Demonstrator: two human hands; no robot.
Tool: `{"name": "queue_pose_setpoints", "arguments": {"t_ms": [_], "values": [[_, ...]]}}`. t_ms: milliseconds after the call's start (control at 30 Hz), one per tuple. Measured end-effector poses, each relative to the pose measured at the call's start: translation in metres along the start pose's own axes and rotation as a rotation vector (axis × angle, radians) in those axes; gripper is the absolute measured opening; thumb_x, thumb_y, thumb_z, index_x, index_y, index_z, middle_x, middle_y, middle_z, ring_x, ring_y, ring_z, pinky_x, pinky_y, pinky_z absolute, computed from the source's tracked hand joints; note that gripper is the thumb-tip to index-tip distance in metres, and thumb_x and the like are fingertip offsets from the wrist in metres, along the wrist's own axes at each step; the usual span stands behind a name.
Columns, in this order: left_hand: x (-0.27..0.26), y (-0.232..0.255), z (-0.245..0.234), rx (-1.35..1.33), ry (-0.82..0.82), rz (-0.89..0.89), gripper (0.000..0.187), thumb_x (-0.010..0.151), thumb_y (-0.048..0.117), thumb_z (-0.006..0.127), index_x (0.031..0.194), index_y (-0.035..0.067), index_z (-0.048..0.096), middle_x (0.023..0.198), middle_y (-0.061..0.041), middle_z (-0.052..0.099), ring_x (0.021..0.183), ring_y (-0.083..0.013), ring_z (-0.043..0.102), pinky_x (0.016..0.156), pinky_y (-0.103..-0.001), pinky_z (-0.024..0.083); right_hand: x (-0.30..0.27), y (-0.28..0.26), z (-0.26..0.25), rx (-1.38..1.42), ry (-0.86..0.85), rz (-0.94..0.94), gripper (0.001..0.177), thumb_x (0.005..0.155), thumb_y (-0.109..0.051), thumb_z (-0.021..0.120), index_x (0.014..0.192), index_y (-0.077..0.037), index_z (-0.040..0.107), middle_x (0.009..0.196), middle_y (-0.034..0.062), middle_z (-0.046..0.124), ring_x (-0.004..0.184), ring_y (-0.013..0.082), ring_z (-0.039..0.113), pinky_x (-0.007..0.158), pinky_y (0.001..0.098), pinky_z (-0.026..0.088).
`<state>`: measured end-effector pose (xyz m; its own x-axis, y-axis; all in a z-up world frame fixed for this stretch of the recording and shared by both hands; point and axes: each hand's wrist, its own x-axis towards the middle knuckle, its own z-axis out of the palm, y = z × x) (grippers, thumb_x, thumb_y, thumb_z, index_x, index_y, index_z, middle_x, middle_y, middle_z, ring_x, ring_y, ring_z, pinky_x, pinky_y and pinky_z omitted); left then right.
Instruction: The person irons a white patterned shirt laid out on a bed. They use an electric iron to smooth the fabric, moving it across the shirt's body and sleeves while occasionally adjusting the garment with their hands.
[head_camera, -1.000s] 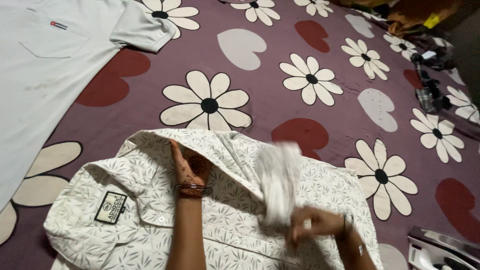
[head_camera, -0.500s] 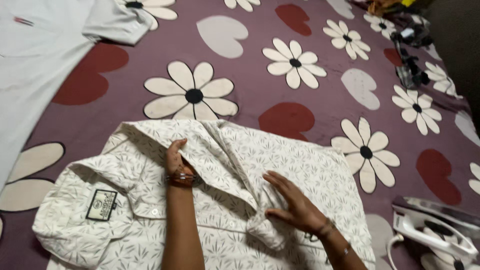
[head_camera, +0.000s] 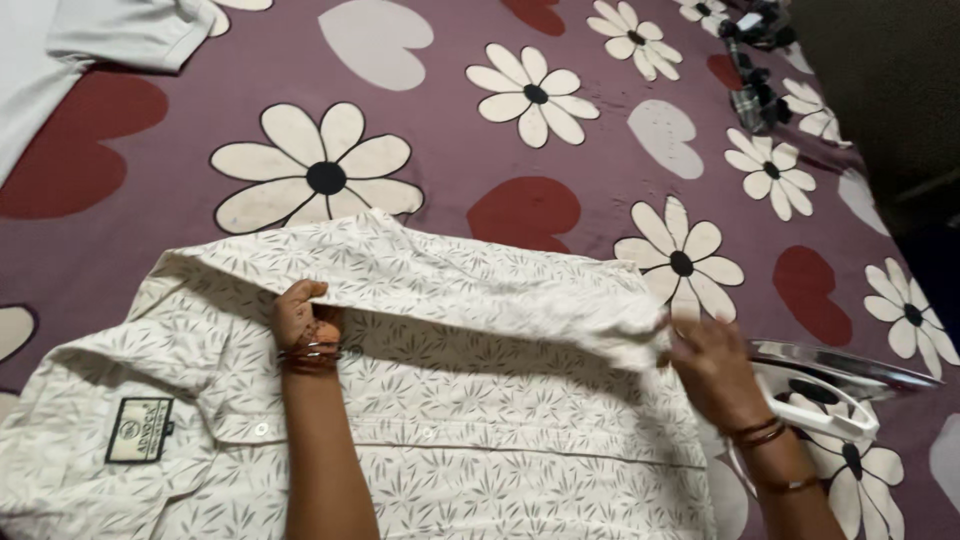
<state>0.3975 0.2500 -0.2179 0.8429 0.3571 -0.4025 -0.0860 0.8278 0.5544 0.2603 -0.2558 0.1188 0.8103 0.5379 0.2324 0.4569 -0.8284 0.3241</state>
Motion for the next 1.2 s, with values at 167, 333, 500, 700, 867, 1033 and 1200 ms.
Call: {"name": "queue_pose_setpoints", "arguments": {"t_ms": [167,333,500,700,867,1033,1200], "values": [[-0.013,0.008,-0.012,1.148,-0.098,0.602,0.018,0.087,-0.003,0.063,0.098,-0.009,0.076,0.096,-0.019,0.076,0.088,-0.0231,0.071,0.083,-0.033,0.055,-0.033,-0.002,0.031,0.183,-0.359,0.387,0.014,0.094,-0.01,0.068,0.095,-0.019,0.079,0.094,0.0038,0.079,0.079,0.0204,0.076,0.089,0.0439,0.055],[-0.007,0.01,-0.005,0.485,-0.105,0.351,0.016,0.098,0.002,0.066,0.105,-0.008,0.076,0.108,-0.019,0.077,0.101,-0.0204,0.073,0.092,-0.031,0.057,-0.003,-0.014,0.067,0.409,0.12,0.429,0.015,0.096,-0.015,0.067,0.109,-0.011,0.073,0.108,0.0116,0.077,0.098,0.03,0.074,0.084,0.0405,0.059],[-0.006,0.012,-0.014,0.844,-0.231,0.593,0.024,0.093,-0.004,0.064,0.116,-0.006,0.073,0.114,-0.018,0.074,0.105,-0.0219,0.07,0.094,-0.032,0.056,0.037,0.001,0.131,0.438,0.176,0.605,0.04,0.1,-0.024,0.071,0.132,-0.004,0.062,0.118,0.0198,0.069,0.107,0.0371,0.066,0.089,0.0463,0.053],[-0.022,0.017,-0.005,0.76,-0.141,0.458,0.017,0.093,-0.006,0.068,0.107,-0.007,0.077,0.107,-0.018,0.076,0.1,-0.0212,0.072,0.091,-0.03,0.057,0.035,-0.004,0.144,0.558,-0.053,0.752,0.041,0.085,-0.034,0.08,0.118,-0.01,0.071,0.112,0.0096,0.072,0.102,0.0261,0.07,0.088,0.0401,0.058],[-0.039,0.032,0.019,0.269,-0.095,0.151,0.006,0.084,-0.009,0.073,0.086,-0.014,0.071,0.075,-0.014,0.071,0.056,-0.0173,0.061,0.051,-0.029,0.045,0.04,0.053,0.157,0.867,0.185,0.604,0.036,0.084,-0.027,0.081,0.115,-0.01,0.073,0.112,0.0034,0.065,0.105,0.017,0.068,0.094,0.0357,0.059],[-0.056,0.037,0.042,0.383,-0.066,0.148,0.017,0.08,-0.01,0.07,0.067,-0.006,0.06,0.061,-0.007,0.059,0.044,-0.0122,0.047,0.043,-0.028,0.035,0.057,0.065,0.139,0.581,-0.242,0.79,0.043,0.079,-0.018,0.088,0.12,-0.017,0.074,0.11,0.0104,0.065,0.1,0.03,0.064,0.088,0.0442,0.056],[-0.063,0.048,0.047,0.288,-0.057,0.108,0.03,0.079,-0.011,0.07,0.058,-0.007,0.049,0.055,-0.007,0.051,0.04,-0.0128,0.044,0.04,-0.028,0.033,0.086,0.026,0.127,0.341,0.252,0.439,0.043,0.081,0.002,0.075,0.121,-0.014,0.072,0.121,0.011,0.068,0.114,0.0309,0.066,0.098,0.0444,0.054]]}}
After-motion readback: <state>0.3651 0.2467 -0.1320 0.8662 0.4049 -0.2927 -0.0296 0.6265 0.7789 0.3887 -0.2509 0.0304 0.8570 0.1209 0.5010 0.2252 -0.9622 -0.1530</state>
